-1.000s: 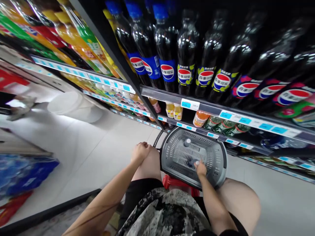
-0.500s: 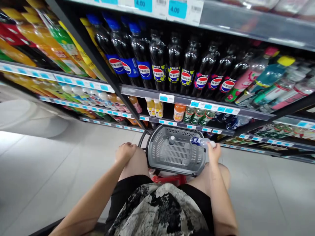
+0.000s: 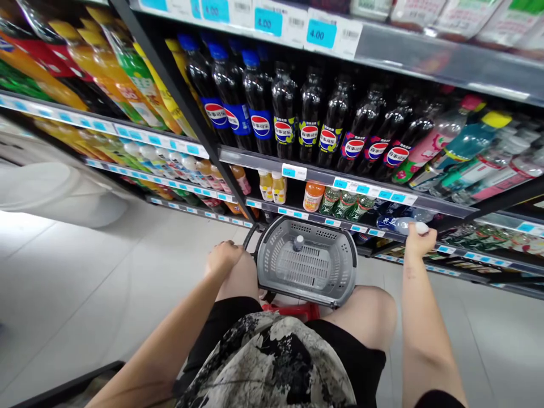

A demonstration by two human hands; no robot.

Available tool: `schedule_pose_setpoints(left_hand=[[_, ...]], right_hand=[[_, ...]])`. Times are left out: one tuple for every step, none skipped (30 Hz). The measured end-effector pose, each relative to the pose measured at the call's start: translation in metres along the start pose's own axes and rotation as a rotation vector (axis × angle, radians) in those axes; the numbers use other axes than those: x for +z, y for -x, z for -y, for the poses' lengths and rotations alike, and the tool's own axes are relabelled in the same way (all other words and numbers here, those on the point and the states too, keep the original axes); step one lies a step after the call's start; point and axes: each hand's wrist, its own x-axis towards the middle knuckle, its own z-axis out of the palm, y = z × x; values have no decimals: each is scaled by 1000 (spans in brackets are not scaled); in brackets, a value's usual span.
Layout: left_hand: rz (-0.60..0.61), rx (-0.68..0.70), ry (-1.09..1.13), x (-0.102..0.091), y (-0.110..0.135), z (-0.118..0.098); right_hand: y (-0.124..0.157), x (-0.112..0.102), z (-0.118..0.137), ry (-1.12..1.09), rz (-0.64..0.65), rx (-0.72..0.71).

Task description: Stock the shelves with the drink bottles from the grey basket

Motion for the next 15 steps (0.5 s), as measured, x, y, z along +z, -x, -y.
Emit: schedule_pose_setpoints(left_hand=[[2,-1,3,0,0,0],[1,-2,7,-1,0,1],[-3,-4,11,-1,1,2],[-6,-7,14,-2,1,3],[-6,-12,17,-2,1,4],[-5,-18,18,-3,0,5],[-4,-25,18,-4,0,6],[-2,-30,19,-4,0,7],[0,-36,19,-4,0,8],[-1,-39,21,-4,-1,8],[-5,-39,21,-4,-1,8],[-9,-40,20,-4,-1,8],[-11,-42,17,-4,-2,8],[-12,-41,13,-3,-3,8],[-14,-42,8,-2,-4,8]], right_hand=[[-2,3,5,16,-2,13],[-4,6,11,38,7,10],[-6,8,16,63,20,-7],[-8,10,21,94,40,-35],[-10,11,25,121,62,-61],[-12,13,29,143,84,-84],[-14,15,31,161,98,-98],[-16,17,32,172,101,-105],[-17,19,33,173,91,-108],[-18,21,32,162,72,-109],[-18,24,31,144,42,-109],[-18,26,29,124,10,-109],[-17,29,27,108,-14,-107],[-16,31,26,104,-24,-108],[-15,33,24,114,-19,-111]])
